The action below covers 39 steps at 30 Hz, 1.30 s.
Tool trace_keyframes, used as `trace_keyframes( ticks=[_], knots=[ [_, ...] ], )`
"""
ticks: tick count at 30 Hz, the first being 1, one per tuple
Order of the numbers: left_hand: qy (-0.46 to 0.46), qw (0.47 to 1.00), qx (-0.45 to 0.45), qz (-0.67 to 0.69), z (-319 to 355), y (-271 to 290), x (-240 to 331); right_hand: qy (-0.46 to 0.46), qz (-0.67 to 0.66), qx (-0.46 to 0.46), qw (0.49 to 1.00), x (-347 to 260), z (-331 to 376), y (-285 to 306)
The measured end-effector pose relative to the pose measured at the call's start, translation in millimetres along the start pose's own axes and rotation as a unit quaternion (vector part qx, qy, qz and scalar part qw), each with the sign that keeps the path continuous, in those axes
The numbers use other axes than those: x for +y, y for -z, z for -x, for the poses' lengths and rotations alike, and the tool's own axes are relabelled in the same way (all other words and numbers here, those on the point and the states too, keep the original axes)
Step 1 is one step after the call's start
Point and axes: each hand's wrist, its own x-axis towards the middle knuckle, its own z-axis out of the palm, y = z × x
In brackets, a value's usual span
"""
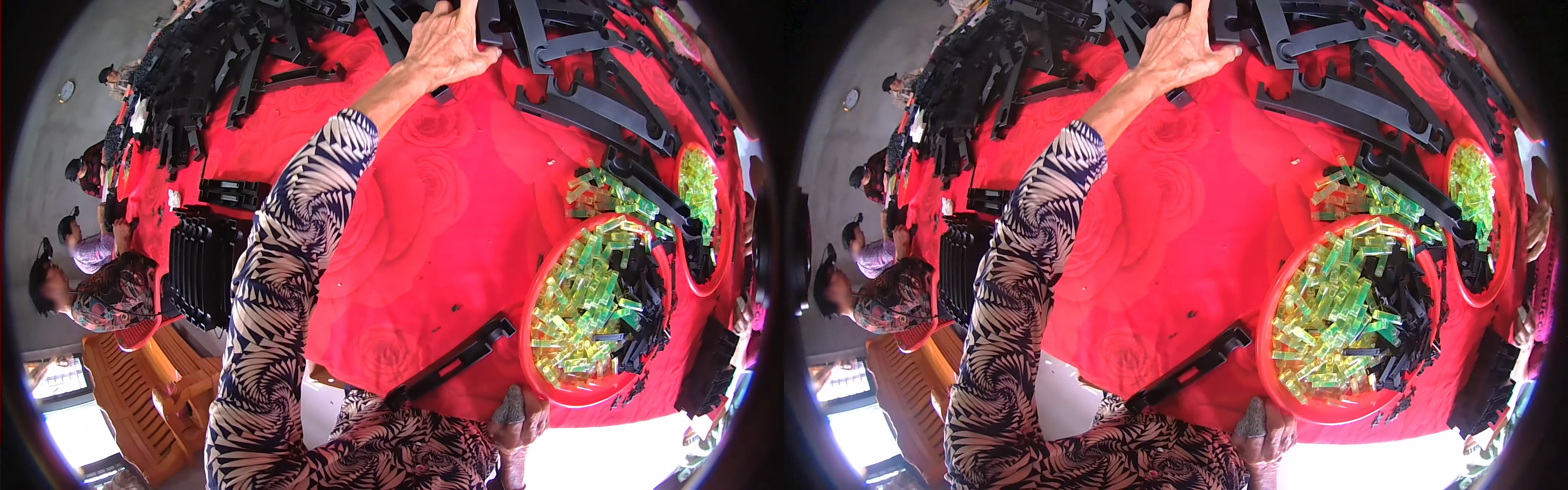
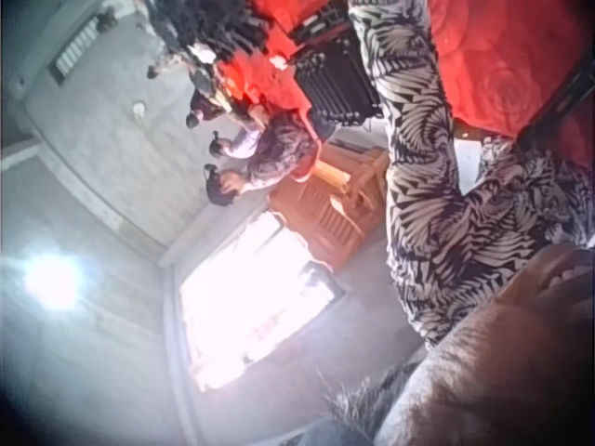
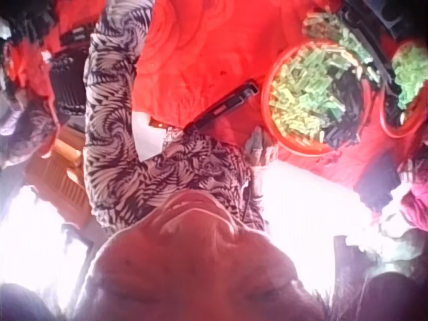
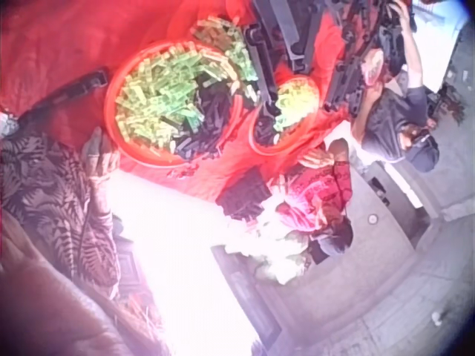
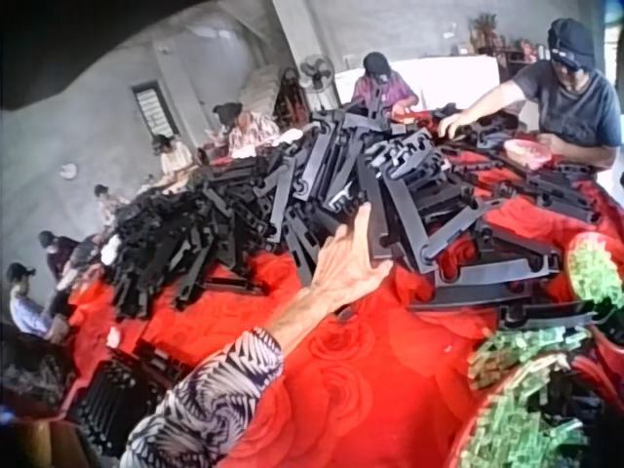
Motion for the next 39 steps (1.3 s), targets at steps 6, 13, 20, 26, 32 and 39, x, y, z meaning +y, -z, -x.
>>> trace_keyframes(
  ticks=[6,13,20,26,32,39],
  knots=[
    [-0.094,0.995,0.040,0.016,47.7,-1.6,-17.7,0.001,-0.006,0.035,0.999,1.5,1.7,-6.0],
    [-0.120,0.992,0.014,0.025,104.6,27.1,-14.3,0.001,-0.011,0.040,0.999,0.8,1.7,-6.3],
    [-0.113,0.992,-0.012,0.053,145.7,48.2,-4.3,0.006,-0.012,0.036,0.999,1.8,3.5,-4.7],
    [-0.111,0.992,0.050,0.023,112.5,57.2,-8.8,0.017,-0.019,0.037,0.999,3.8,1.4,-5.4],
    [0.002,0.992,-0.051,-0.119,25.7,6.1,-29.2,0.009,-0.004,0.046,0.999,3.0,3.3,-7.2],
    [0.035,0.988,-0.145,-0.029,-14.1,19.4,-51.1,0.020,-0.031,0.045,0.998,2.5,1.0,-6.1]
  ],
)
